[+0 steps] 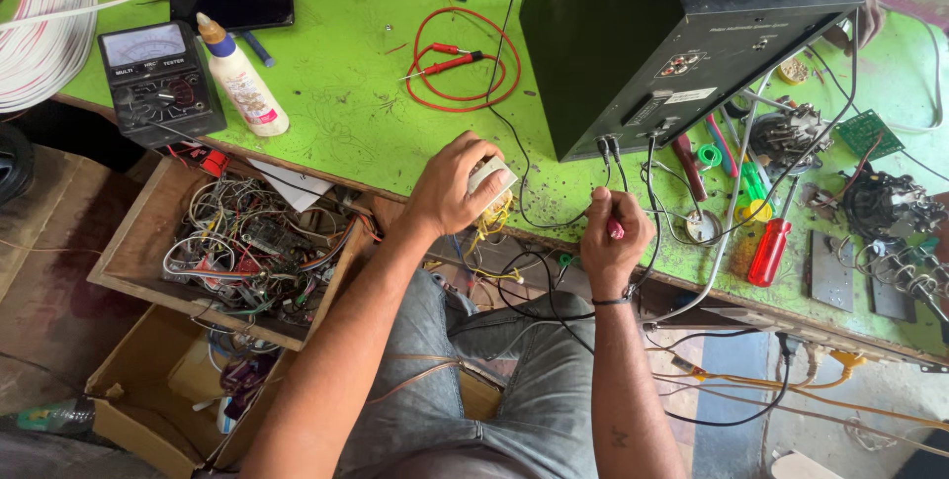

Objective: The person uses a screwdriver to adjust a small beige power supply unit, then handles a circuit board and a small white connector. The person works at a green workbench with various tools and electronic components visible.

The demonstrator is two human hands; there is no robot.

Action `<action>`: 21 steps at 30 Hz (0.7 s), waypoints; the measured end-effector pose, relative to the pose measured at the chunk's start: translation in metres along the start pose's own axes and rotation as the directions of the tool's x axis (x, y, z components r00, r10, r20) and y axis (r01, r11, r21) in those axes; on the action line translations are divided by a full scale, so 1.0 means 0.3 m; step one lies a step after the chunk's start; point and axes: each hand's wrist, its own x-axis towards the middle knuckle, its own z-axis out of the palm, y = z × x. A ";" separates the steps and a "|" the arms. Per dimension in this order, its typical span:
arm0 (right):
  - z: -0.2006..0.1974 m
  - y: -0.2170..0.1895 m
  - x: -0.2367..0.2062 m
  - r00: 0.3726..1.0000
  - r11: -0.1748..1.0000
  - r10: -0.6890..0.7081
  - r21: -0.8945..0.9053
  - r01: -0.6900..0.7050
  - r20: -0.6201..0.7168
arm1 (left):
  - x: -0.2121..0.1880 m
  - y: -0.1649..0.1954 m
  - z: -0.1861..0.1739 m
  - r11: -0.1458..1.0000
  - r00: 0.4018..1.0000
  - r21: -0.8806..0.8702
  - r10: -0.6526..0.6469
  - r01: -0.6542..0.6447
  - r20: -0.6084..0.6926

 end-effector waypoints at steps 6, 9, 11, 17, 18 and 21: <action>-0.004 0.012 -0.004 0.998 0.998 -0.058 0.009 0.058 -0.010 | -0.070 -0.022 0.028 0.994 0.951 -0.069 -0.099 0.082 -0.293; 0.000 0.021 -0.001 0.998 0.998 -0.056 -0.020 0.056 -0.010 | -0.073 -0.066 -0.009 0.986 0.884 -0.108 -0.165 0.131 -0.437; 0.004 0.027 0.002 0.999 0.998 -0.045 -0.032 0.045 0.002 | -0.058 -0.104 -0.055 0.961 0.840 -0.073 -0.270 0.268 -0.471; 0.009 0.037 0.007 0.998 0.998 -0.060 -0.015 0.060 -0.028 | -0.002 -0.201 -0.170 0.905 0.794 0.198 -0.206 0.377 -0.571; 0.009 0.038 0.005 0.998 0.999 -0.048 -0.020 0.047 -0.031 | 0.001 -0.213 -0.171 0.906 0.794 0.230 -0.162 0.355 -0.586; 0.017 0.041 0.008 0.999 0.999 -0.036 -0.036 0.035 -0.020 | 0.018 -0.262 -0.158 0.899 0.763 0.259 -0.116 0.353 -0.636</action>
